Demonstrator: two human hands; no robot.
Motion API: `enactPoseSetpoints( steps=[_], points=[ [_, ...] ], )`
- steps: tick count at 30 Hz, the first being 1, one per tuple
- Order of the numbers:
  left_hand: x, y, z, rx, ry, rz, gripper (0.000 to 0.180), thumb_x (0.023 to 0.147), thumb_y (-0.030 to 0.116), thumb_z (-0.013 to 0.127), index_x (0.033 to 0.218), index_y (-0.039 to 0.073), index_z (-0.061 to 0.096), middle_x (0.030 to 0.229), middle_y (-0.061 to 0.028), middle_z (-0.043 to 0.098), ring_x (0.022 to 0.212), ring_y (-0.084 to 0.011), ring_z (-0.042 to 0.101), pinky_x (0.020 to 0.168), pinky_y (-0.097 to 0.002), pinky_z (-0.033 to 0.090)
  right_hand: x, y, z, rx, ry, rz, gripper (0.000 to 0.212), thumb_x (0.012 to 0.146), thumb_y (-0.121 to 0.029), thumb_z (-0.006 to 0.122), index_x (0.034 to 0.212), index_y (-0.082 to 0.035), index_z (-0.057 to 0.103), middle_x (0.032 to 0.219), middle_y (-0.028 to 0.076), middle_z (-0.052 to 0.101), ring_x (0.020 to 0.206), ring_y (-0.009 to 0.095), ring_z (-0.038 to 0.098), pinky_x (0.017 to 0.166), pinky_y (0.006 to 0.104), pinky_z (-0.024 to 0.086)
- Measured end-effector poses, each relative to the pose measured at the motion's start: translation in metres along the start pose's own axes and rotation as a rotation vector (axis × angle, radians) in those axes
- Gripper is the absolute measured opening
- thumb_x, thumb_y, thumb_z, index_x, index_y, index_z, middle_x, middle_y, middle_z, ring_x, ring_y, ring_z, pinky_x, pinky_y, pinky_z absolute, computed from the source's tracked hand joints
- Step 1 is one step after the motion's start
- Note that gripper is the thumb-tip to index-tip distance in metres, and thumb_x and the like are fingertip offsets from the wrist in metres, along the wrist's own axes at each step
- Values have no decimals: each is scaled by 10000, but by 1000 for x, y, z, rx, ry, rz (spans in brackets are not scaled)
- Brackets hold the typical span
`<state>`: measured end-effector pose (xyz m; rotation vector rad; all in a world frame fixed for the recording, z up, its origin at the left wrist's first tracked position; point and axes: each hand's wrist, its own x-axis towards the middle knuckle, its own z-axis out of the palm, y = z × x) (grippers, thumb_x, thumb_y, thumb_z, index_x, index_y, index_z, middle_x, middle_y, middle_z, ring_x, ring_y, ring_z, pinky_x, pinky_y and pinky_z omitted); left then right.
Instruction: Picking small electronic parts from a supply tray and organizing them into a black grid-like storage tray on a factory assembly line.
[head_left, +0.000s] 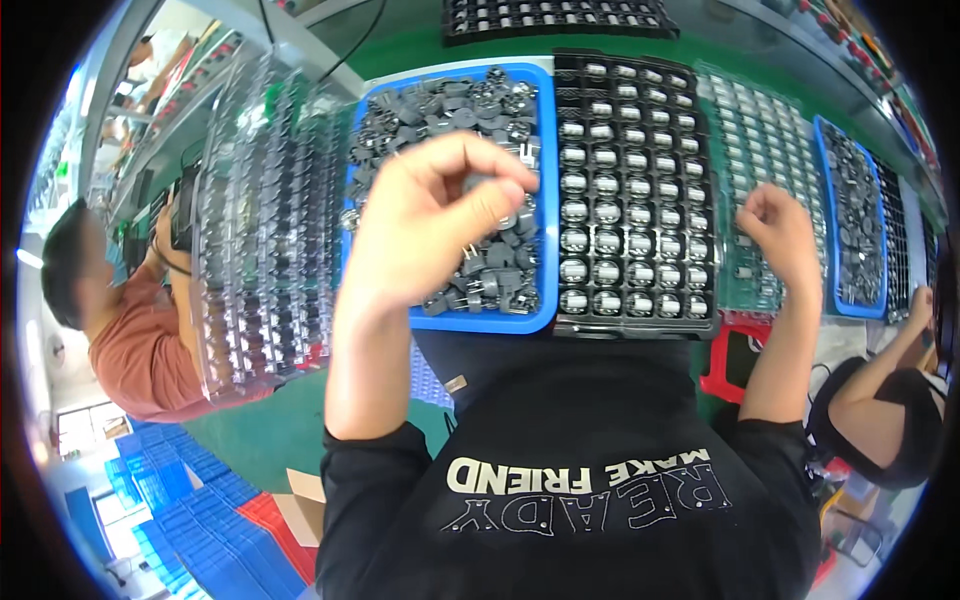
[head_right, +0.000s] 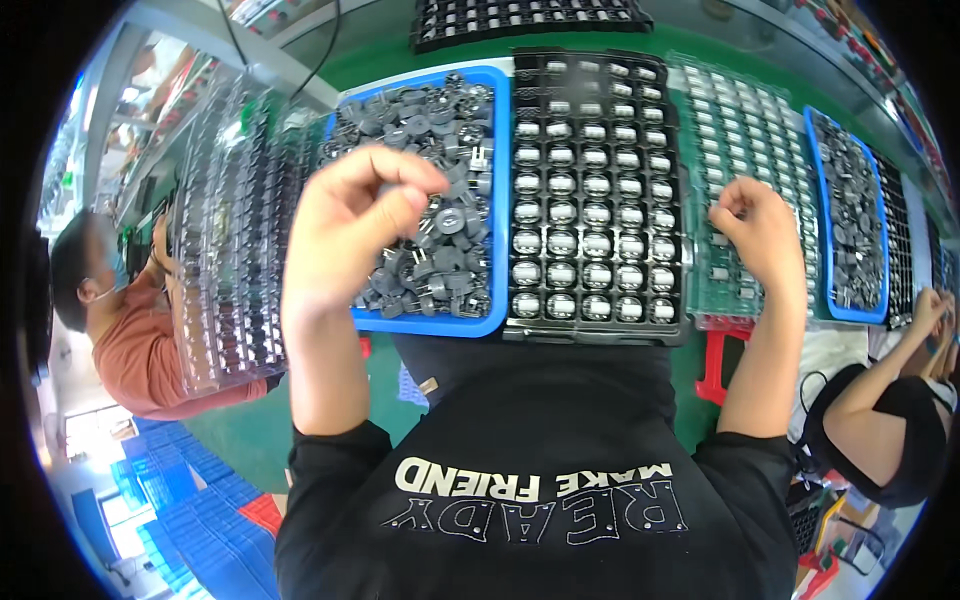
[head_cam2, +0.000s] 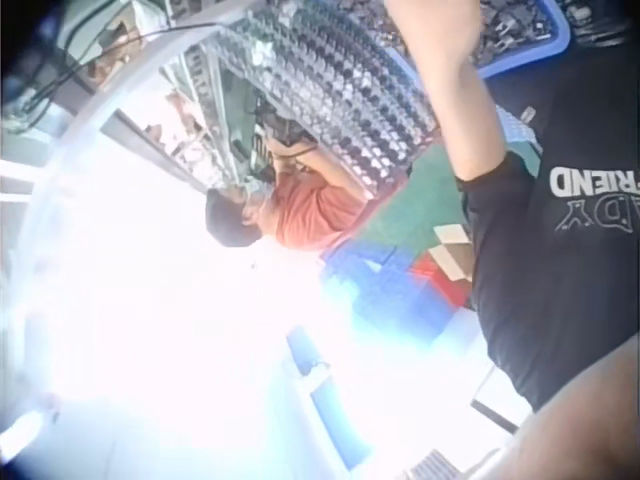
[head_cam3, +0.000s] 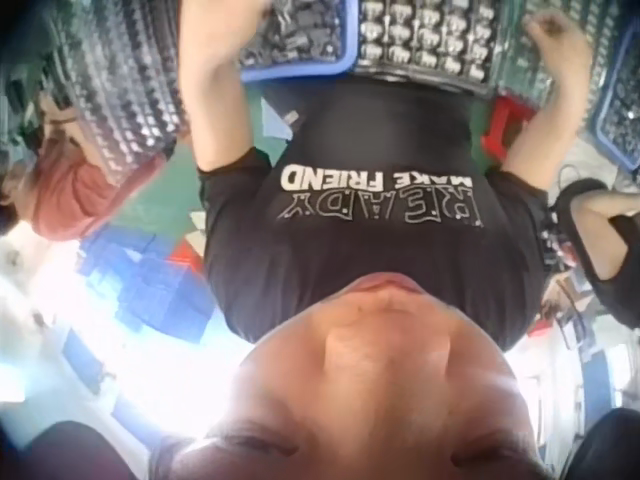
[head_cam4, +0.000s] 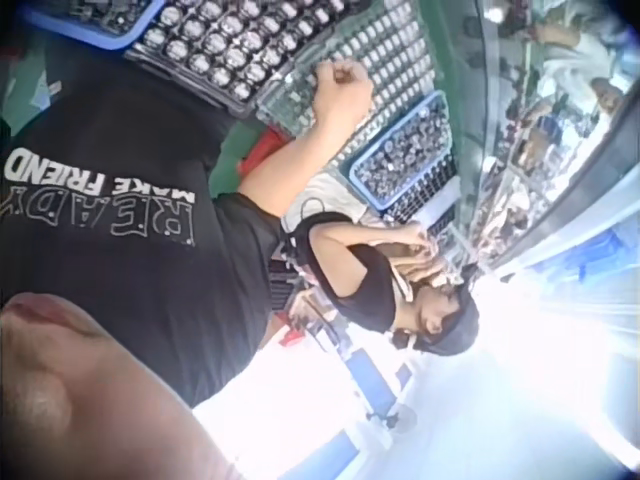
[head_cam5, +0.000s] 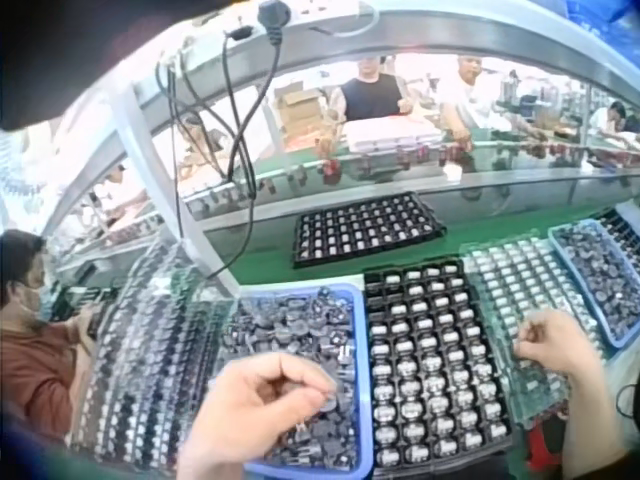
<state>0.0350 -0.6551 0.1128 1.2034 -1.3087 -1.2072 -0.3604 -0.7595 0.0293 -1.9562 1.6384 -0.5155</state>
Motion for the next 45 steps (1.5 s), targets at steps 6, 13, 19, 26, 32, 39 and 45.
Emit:
enactPoseSetpoints(
  steps=[6,13,19,26,32,39,45],
  points=[
    [-43,-40,19,-628,-6,-114,525,1000,157,621,1452,-69,480,1417,-182,556,1006,-174,635,893,-302,554,-15,14,-3,-22,-60,-197,208,818,62,682,1011,-15,697,976,60,635,817,129,584,731,276,469],
    [-46,-61,44,-560,32,8,545,976,190,701,1429,-43,510,1231,-139,644,910,-170,667,833,-294,564,-26,-28,19,298,151,-179,171,905,50,661,1069,11,690,1083,97,701,909,151,663,829,270,519],
    [-45,-56,69,-447,132,131,423,1012,293,657,1253,-49,591,1146,-145,667,996,-189,688,763,-295,594,-68,-135,60,887,54,-503,199,906,113,636,1095,65,676,1127,213,690,933,222,705,821,300,577],
    [-50,-50,74,-391,180,184,461,1015,315,651,1270,-64,586,1133,-121,669,1004,-160,675,783,-293,599,-59,-167,66,500,169,-830,284,779,-83,858,1015,24,744,940,127,729,846,232,688,759,319,541],
    [-55,-47,71,-414,157,144,451,1016,300,654,1270,-66,588,1145,-118,678,1021,-147,664,822,-272,571,-61,-168,70,487,154,-802,316,773,-182,869,993,11,750,903,110,716,813,221,659,732,311,513],
    [-54,-50,66,-465,92,115,438,1013,294,665,1258,-62,593,1126,-118,687,1005,-143,661,837,-257,535,-62,-165,79,545,138,-768,329,795,-230,862,998,2,747,908,95,701,834,216,643,755,320,500],
    [-55,-55,67,-498,93,115,409,1011,264,669,1250,-58,593,1121,-119,690,979,-148,668,829,-263,543,-63,-165,77,455,133,-787,323,806,-244,852,996,-5,747,909,99,711,834,232,660,755,326,505]
  ],
)
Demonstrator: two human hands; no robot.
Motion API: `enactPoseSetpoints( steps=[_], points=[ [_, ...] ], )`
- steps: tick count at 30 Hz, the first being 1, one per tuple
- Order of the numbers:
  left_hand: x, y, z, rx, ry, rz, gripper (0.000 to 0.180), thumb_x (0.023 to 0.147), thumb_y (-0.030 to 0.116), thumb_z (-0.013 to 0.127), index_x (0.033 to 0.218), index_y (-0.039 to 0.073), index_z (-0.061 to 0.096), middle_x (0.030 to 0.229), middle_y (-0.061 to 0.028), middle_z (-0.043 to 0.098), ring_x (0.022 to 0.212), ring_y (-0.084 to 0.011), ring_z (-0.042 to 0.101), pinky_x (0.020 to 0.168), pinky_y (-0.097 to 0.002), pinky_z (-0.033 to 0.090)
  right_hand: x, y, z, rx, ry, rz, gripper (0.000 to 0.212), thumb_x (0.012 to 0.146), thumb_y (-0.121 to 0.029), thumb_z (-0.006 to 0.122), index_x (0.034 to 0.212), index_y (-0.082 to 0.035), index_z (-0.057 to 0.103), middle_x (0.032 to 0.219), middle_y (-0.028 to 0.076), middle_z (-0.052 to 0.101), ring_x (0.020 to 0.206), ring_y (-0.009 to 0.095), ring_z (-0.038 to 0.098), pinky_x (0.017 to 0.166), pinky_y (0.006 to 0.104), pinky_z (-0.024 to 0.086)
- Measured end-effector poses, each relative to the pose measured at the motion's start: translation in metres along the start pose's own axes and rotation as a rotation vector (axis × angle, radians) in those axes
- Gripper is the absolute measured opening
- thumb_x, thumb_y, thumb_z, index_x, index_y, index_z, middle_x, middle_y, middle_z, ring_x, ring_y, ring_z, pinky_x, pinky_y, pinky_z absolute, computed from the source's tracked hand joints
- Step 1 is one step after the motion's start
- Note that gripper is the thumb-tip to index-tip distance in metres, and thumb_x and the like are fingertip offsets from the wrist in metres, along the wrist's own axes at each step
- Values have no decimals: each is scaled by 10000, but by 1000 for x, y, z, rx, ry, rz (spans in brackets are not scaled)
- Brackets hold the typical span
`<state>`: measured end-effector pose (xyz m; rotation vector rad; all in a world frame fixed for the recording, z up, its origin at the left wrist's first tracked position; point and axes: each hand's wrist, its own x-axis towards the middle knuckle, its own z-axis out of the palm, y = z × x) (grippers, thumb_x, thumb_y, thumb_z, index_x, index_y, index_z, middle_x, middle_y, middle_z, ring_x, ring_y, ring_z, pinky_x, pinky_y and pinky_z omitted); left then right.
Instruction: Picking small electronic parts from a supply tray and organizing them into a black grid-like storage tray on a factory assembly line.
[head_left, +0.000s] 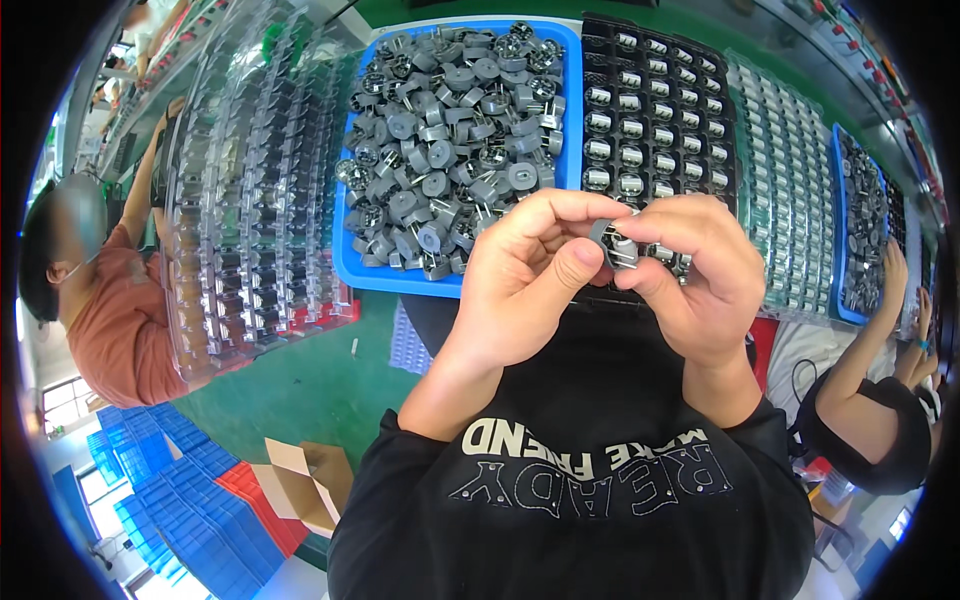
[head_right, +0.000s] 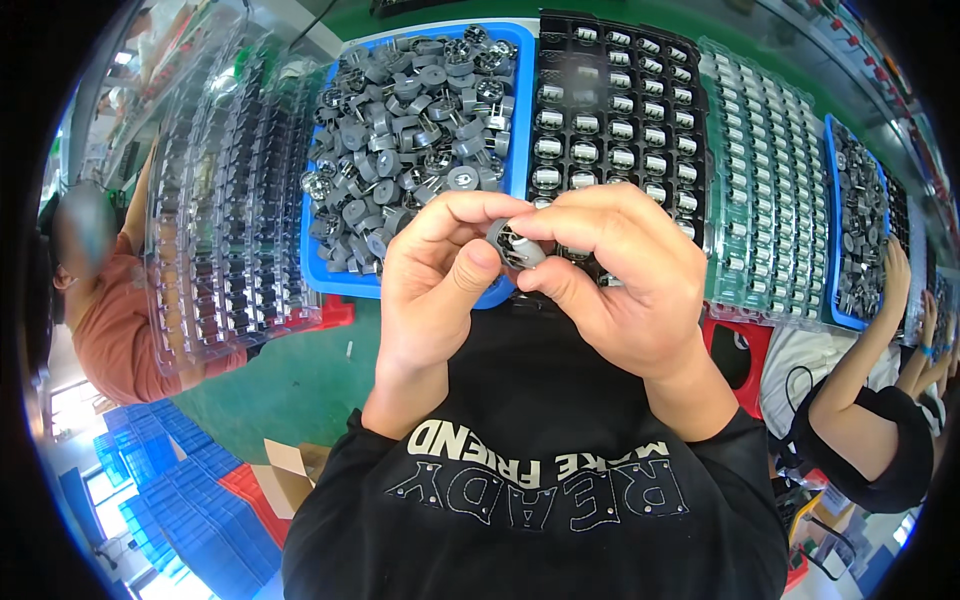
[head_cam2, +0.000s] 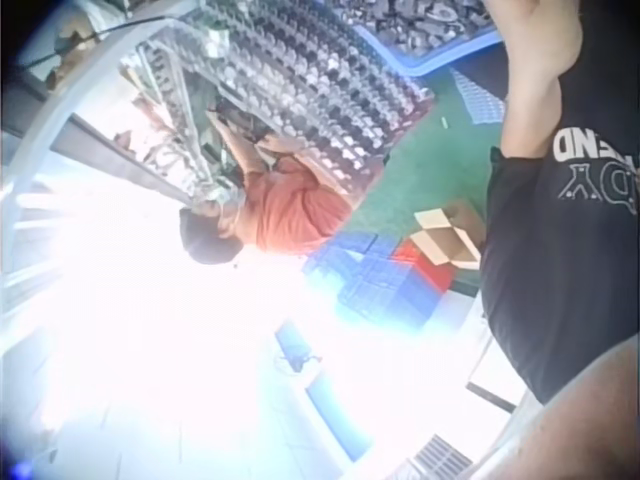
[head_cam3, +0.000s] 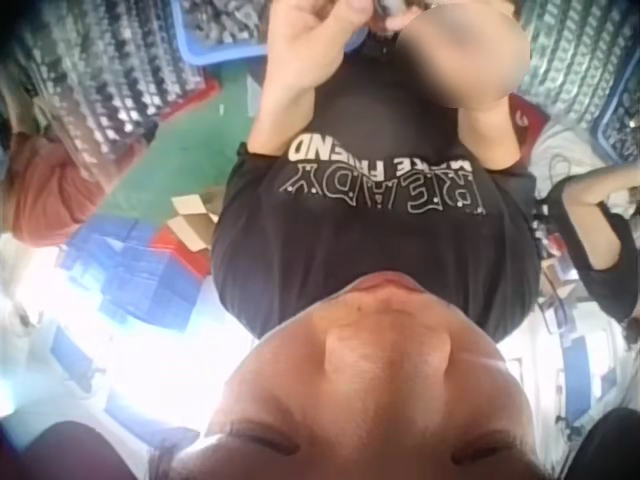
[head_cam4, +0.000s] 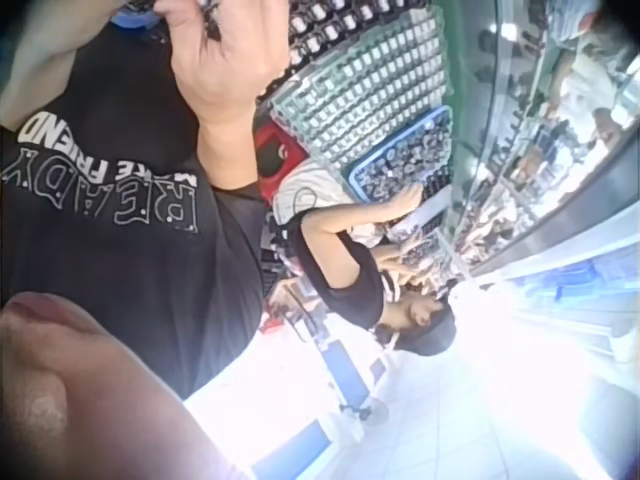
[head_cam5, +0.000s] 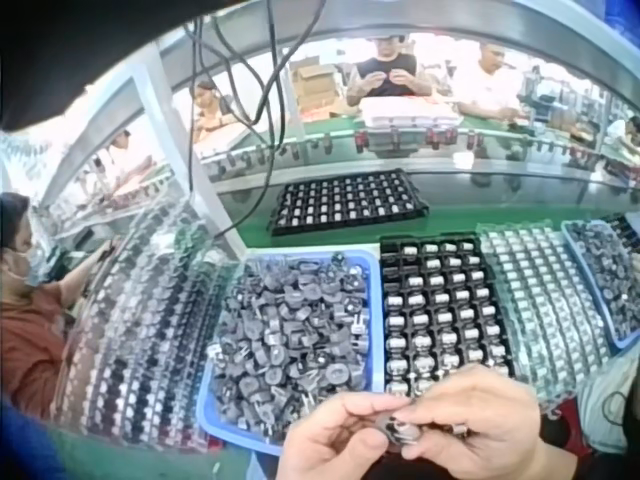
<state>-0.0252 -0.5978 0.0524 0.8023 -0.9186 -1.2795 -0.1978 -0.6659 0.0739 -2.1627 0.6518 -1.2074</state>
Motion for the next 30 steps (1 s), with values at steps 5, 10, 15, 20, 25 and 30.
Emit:
enactPoseSetpoints(
  steps=[5,10,15,20,25,30],
  points=[
    [-3,-5,-5,-19,5,-3,389,1004,239,679,1239,-59,595,1123,-120,691,978,-150,672,832,-275,553,0,3,2,-116,-32,-102,284,813,-216,839,994,-15,749,885,97,715,782,240,675,697,316,536],
    [-2,-11,-7,-43,-5,2,256,1019,84,623,1258,-8,614,1131,-70,683,959,-97,647,824,-243,534,5,2,1,-121,-77,-88,252,798,-146,855,970,-9,733,917,109,711,809,233,674,721,317,538],
    [-5,-14,5,2,155,68,264,1007,78,646,1250,-19,615,1113,-76,695,950,-96,649,826,-252,540,8,6,5,47,39,42,158,758,-26,824,847,-26,694,917,120,743,834,219,719,749,307,562],
    [-7,1,-10,696,334,134,448,911,57,745,1328,10,590,1121,-108,713,896,-141,666,827,-296,545,48,33,4,-14,-198,138,69,851,-47,736,857,-13,677,890,91,712,834,183,671,777,310,522],
    [-33,41,-46,1350,519,191,464,767,10,794,1217,57,693,1113,-99,707,905,-213,643,796,-329,512,111,132,-1,-576,-203,21,110,883,-113,687,929,-22,647,864,153,671,799,343,642,738,402,509],
    [-50,36,-67,1558,453,141,429,753,64,819,1168,110,721,1071,-121,647,1024,-305,634,878,-389,505,119,155,20,-737,-365,120,88,888,-98,670,929,-25,641,992,163,671,911,363,641,780,437,504]
  ],
)
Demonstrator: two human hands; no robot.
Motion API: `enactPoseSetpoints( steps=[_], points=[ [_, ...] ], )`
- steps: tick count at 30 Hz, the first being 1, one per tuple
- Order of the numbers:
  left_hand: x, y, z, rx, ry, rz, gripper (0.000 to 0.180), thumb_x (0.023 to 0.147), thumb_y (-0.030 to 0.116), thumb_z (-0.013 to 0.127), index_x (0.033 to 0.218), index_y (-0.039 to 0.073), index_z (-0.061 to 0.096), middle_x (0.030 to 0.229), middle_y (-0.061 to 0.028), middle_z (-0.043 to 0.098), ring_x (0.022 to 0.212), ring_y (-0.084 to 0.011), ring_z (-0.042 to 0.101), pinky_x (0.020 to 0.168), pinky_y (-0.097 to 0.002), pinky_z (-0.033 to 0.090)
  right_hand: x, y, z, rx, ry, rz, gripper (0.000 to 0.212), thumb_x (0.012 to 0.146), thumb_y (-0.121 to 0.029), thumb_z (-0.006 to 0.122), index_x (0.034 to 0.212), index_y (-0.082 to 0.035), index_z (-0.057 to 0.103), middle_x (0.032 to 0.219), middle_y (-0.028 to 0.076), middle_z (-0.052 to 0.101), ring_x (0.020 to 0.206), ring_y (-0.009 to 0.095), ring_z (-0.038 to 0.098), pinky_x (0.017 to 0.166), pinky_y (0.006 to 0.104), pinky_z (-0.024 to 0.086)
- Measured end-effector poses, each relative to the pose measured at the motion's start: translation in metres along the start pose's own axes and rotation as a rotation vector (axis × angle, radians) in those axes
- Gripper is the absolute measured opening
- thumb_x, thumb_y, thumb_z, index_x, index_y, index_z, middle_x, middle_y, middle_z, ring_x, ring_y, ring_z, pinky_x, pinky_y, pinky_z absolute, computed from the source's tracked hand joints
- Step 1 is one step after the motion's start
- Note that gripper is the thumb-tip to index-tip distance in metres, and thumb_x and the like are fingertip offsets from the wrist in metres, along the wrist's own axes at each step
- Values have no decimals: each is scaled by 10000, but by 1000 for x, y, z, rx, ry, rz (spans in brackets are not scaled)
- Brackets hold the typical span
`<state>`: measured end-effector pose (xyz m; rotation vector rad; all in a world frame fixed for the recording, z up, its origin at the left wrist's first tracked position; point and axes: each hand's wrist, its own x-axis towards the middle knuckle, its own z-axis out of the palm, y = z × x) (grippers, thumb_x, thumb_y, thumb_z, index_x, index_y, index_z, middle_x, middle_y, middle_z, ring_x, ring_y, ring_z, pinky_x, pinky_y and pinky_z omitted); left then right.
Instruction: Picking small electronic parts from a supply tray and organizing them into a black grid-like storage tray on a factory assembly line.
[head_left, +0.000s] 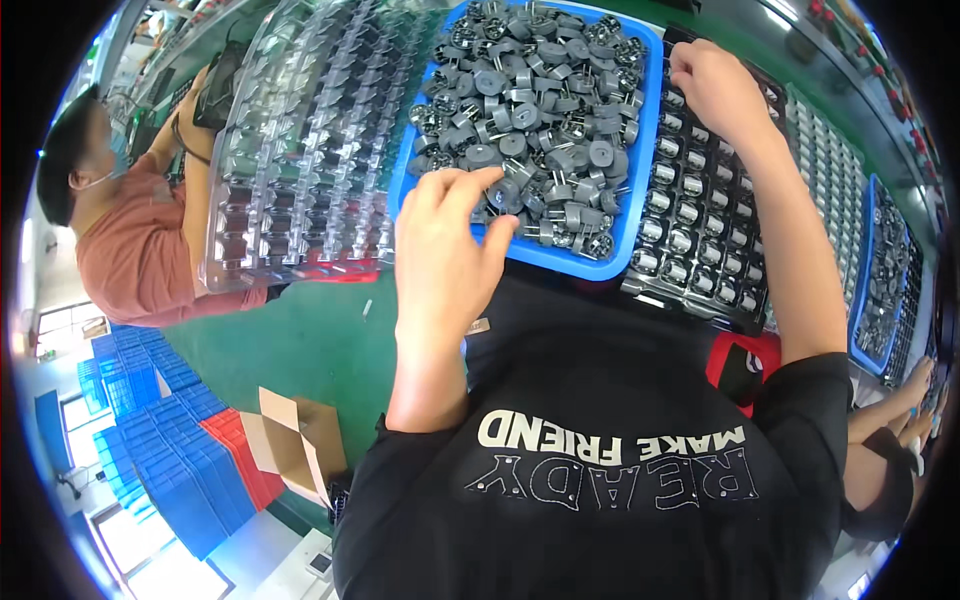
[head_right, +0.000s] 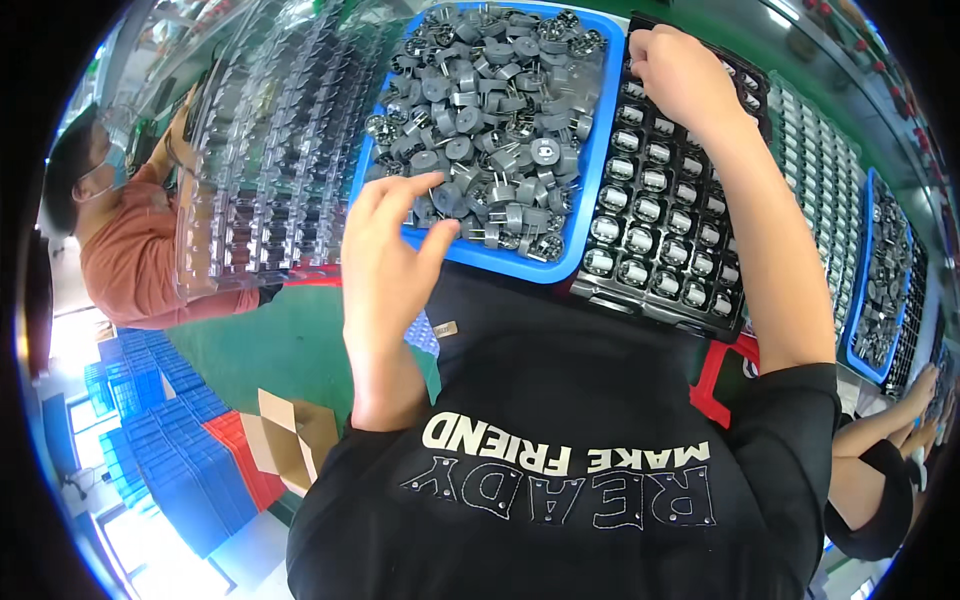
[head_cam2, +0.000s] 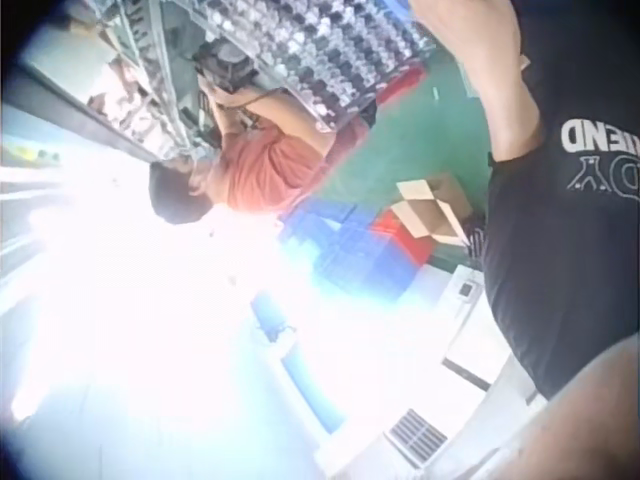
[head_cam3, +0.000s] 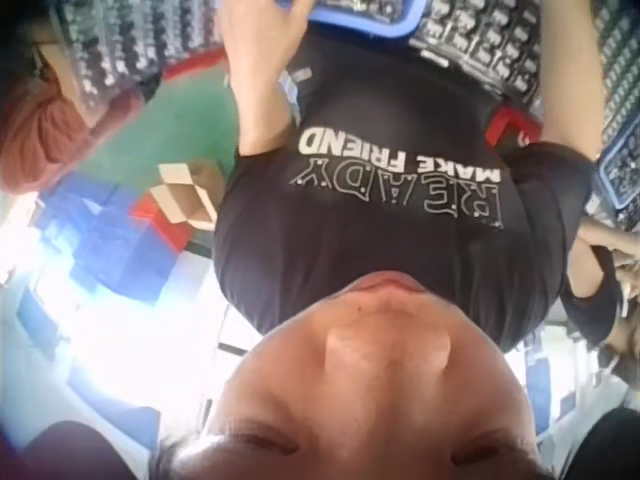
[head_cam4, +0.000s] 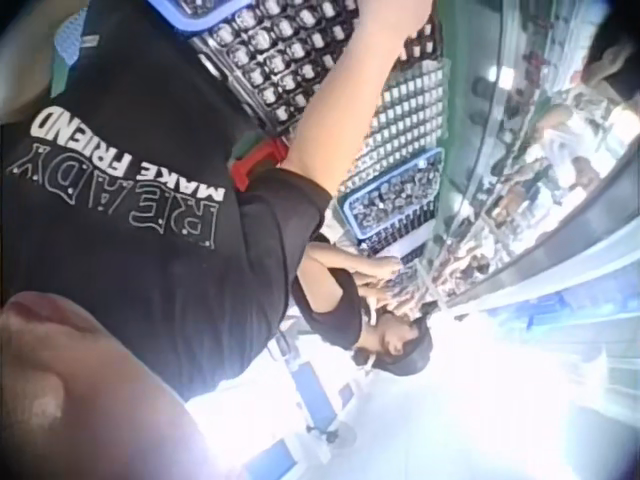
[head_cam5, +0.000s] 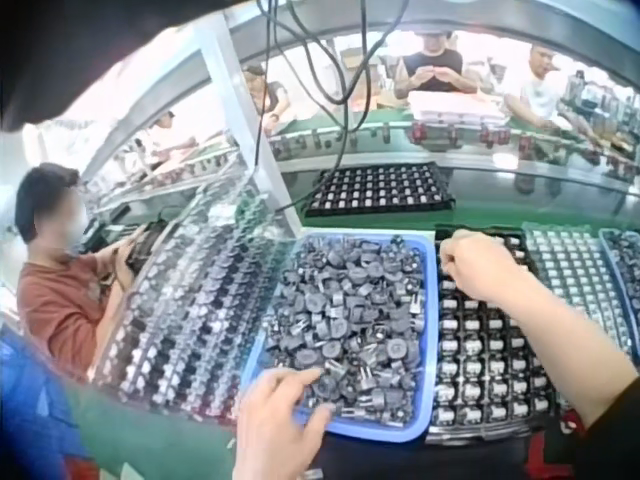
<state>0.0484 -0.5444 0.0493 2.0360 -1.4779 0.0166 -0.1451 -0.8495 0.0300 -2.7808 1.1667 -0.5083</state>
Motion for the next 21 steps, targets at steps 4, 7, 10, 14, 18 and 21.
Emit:
enactPoseSetpoints(
  steps=[4,7,10,14,18,21],
  points=[
    [2,-4,23,-63,16,-8,363,761,75,829,1113,96,742,1048,-136,642,976,-313,634,874,-386,511,-8,3,-13,13,-62,-44,141,896,-104,679,1019,-35,683,1057,154,681,989,349,654,841,416,525],
    [-2,-14,23,-76,39,-13,365,765,50,823,1118,100,746,1023,-94,683,838,-225,628,784,-335,524,-40,-5,-58,180,2,12,271,883,-162,734,1119,-33,700,1062,143,711,951,277,681,857,377,542],
    [-9,-20,14,-244,70,-187,366,763,-17,784,1117,66,748,910,-84,671,758,-173,605,775,-298,499,-95,2,-99,272,56,152,275,885,-172,742,1121,-37,703,1020,111,715,869,214,663,816,352,536],
    [-3,-32,17,-425,101,-211,346,846,-61,694,1188,-5,693,1066,-57,699,811,-105,588,783,-248,481,-183,28,-123,177,29,479,242,865,-182,758,1058,-45,709,918,80,715,787,163,638,745,326,520],
    [5,-22,27,-681,180,-147,392,882,-106,631,1268,-37,615,1227,-127,685,859,-90,617,786,-223,507,-218,31,-91,200,-17,826,250,815,-217,792,962,-44,688,849,78,710,720,185,631,695,329,499],
    [8,-2,30,-1004,162,-122,362,893,-106,627,1249,-48,597,1266,-212,656,913,-134,664,791,-250,562,-221,37,-69,128,26,828,264,811,-235,793,945,-43,671,805,72,686,703,201,631,687,336,499]
  ],
)
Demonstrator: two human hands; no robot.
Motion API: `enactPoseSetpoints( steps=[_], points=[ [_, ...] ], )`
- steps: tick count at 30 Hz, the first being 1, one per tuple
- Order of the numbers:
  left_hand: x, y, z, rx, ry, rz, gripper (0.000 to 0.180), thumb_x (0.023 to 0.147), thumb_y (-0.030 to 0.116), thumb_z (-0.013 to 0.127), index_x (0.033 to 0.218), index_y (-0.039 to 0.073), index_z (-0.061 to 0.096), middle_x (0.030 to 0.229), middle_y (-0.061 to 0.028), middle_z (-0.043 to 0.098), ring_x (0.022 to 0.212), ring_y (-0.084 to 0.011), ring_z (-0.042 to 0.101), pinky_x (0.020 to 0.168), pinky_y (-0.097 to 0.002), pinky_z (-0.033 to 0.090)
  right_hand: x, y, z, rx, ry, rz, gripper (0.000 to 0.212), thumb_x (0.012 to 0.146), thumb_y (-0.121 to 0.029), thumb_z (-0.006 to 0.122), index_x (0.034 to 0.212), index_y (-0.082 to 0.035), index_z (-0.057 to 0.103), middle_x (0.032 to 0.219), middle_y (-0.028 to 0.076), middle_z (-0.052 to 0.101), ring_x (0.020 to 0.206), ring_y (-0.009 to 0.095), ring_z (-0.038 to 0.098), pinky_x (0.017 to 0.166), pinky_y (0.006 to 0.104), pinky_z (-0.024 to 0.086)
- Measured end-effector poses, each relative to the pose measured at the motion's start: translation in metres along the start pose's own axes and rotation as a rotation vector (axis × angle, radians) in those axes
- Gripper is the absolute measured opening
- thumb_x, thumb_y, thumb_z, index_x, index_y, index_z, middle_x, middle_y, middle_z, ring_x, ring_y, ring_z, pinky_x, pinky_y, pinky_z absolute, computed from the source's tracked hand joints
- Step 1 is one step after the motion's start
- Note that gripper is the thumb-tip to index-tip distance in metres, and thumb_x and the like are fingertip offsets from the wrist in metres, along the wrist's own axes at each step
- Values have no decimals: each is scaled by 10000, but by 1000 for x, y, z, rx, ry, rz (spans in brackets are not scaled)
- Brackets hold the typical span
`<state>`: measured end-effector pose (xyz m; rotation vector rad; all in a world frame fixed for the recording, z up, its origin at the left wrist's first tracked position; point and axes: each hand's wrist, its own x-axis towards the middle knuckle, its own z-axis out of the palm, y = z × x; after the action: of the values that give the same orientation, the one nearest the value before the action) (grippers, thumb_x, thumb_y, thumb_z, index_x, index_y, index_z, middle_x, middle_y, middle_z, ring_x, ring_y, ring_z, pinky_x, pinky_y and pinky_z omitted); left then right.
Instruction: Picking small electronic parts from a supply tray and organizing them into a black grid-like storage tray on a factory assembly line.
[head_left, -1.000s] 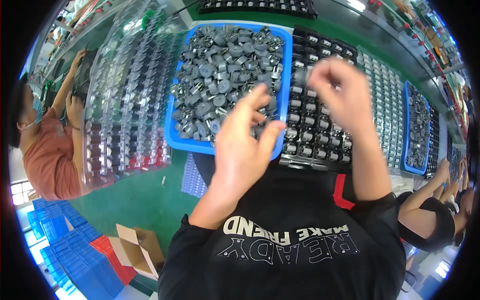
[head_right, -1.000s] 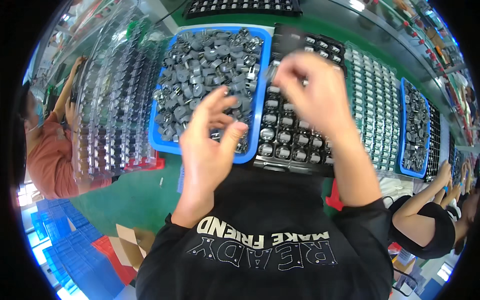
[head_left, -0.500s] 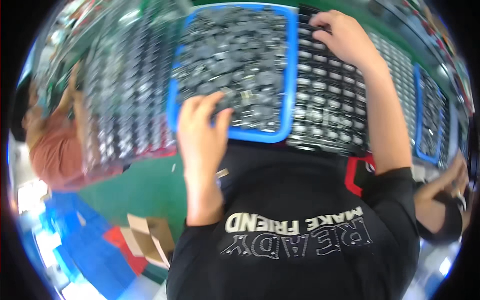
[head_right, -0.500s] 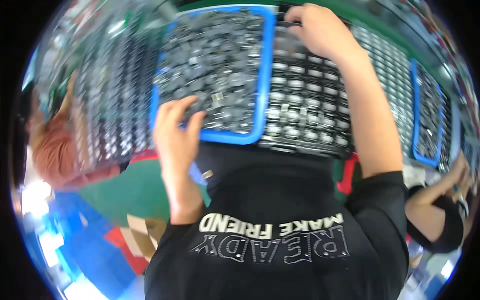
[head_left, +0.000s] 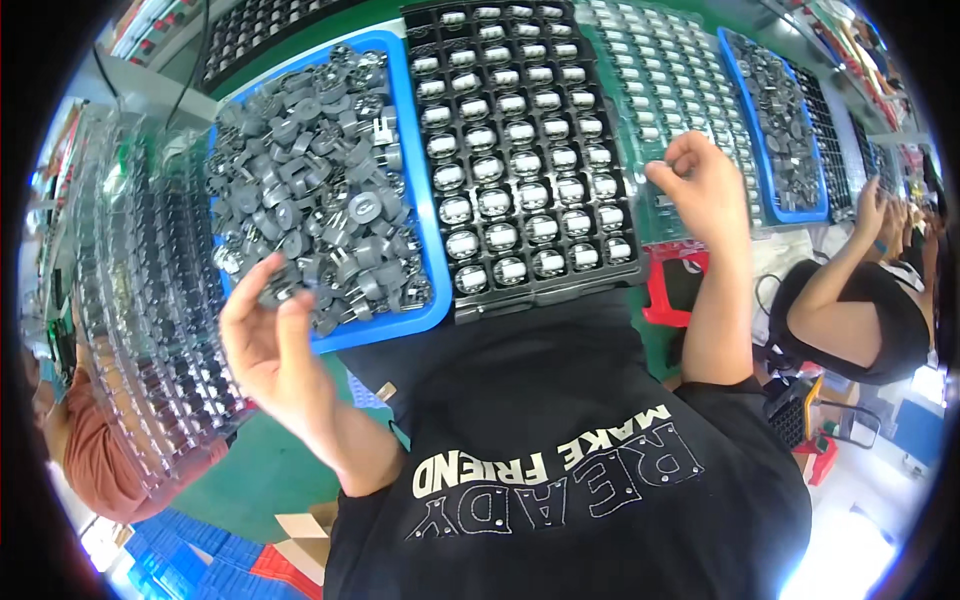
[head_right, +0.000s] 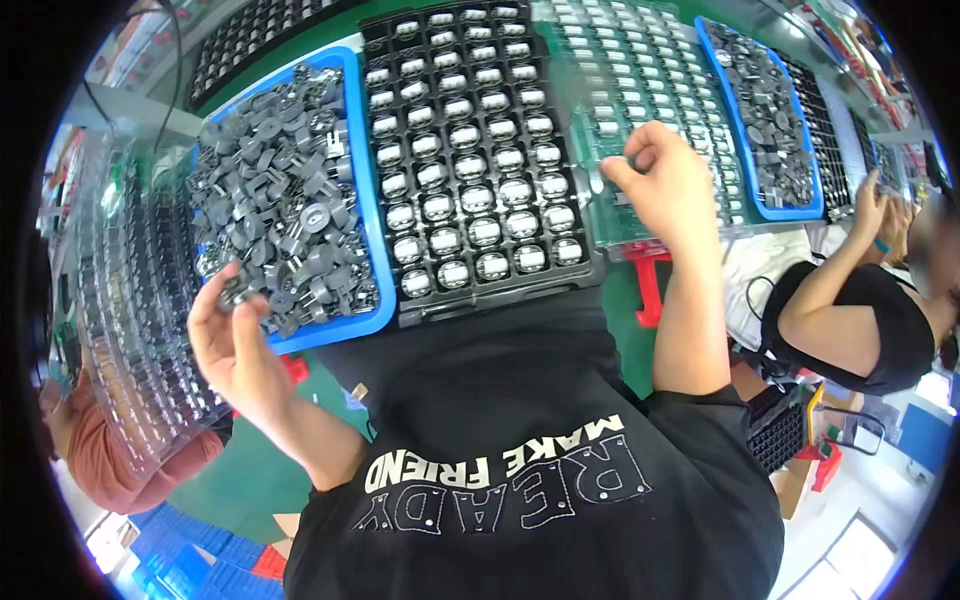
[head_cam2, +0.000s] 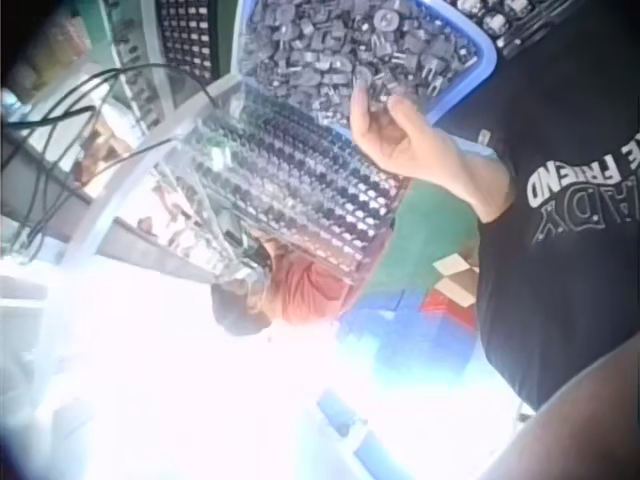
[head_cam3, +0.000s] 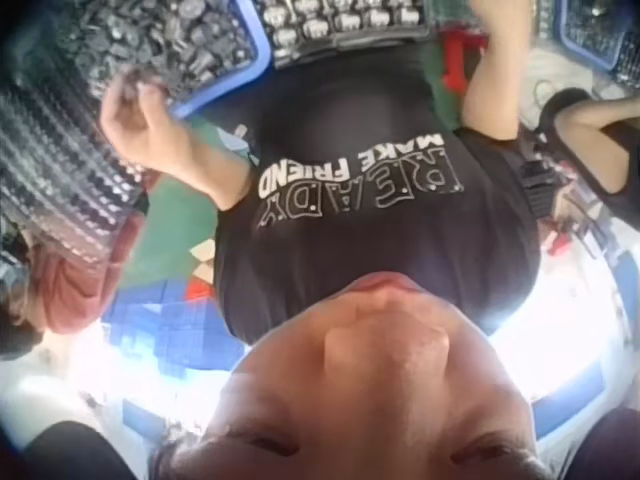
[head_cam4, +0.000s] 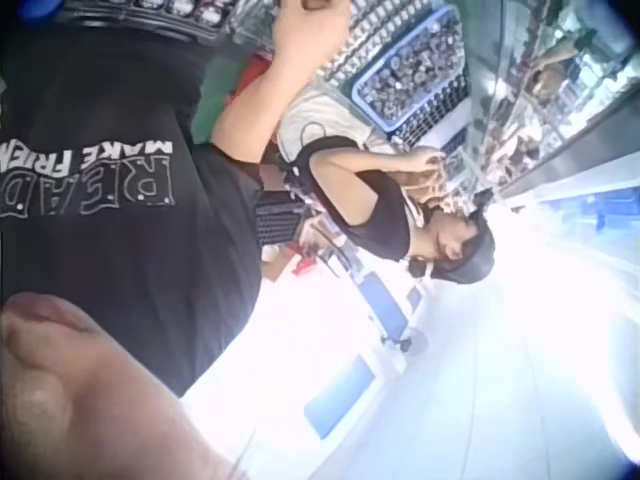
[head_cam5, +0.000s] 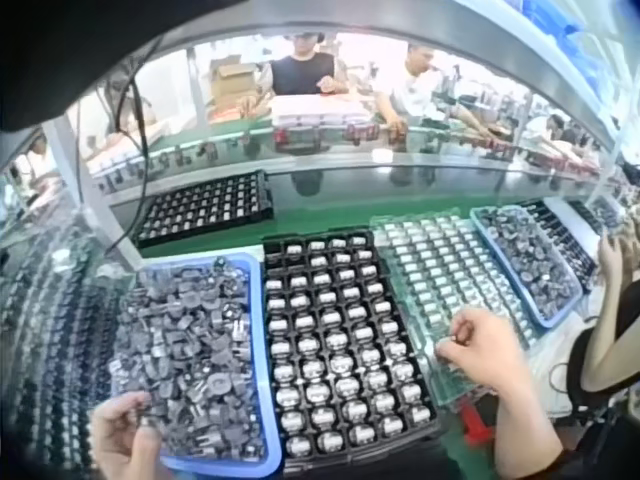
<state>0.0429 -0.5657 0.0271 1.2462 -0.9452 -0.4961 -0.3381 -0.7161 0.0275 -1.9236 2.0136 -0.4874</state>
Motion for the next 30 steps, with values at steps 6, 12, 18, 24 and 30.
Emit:
enactPoseSetpoints(
  steps=[6,12,18,24,30],
  points=[
    [-1,-1,48,-819,-444,-390,376,941,4,639,1303,-56,561,1362,-239,586,982,-213,693,849,-350,598,-1,50,4,273,7,-190,92,909,-17,668,996,-22,697,881,26,623,764,87,557,687,241,434],
    [0,6,50,-839,-515,-492,387,1002,72,588,1374,-15,530,1428,-316,503,1031,-285,683,868,-378,604,3,32,-6,110,-121,-359,141,898,35,631,1011,-8,705,900,48,570,752,138,521,717,277,427],
    [-5,7,65,-898,-481,-543,336,1024,114,594,1333,-11,558,1353,-294,565,1043,-276,696,880,-371,617,-18,2,3,619,-37,-226,160,986,9,601,1139,29,644,1120,77,684,917,124,659,818,251,516],
    [-13,16,88,-911,-413,-579,451,918,44,738,1326,-10,553,1299,-205,628,1171,-257,643,1016,-388,552,-72,-105,13,1218,-188,-325,247,878,146,676,1108,57,693,1048,120,721,894,150,714,828,271,588],
    [-20,13,88,-812,-402,-381,488,885,-34,742,1334,-27,549,1305,-199,628,1236,-261,607,1067,-398,491,-69,-133,18,841,48,-750,270,768,-24,853,1017,-1,752,923,111,749,822,205,727,706,278,579]
  ],
)
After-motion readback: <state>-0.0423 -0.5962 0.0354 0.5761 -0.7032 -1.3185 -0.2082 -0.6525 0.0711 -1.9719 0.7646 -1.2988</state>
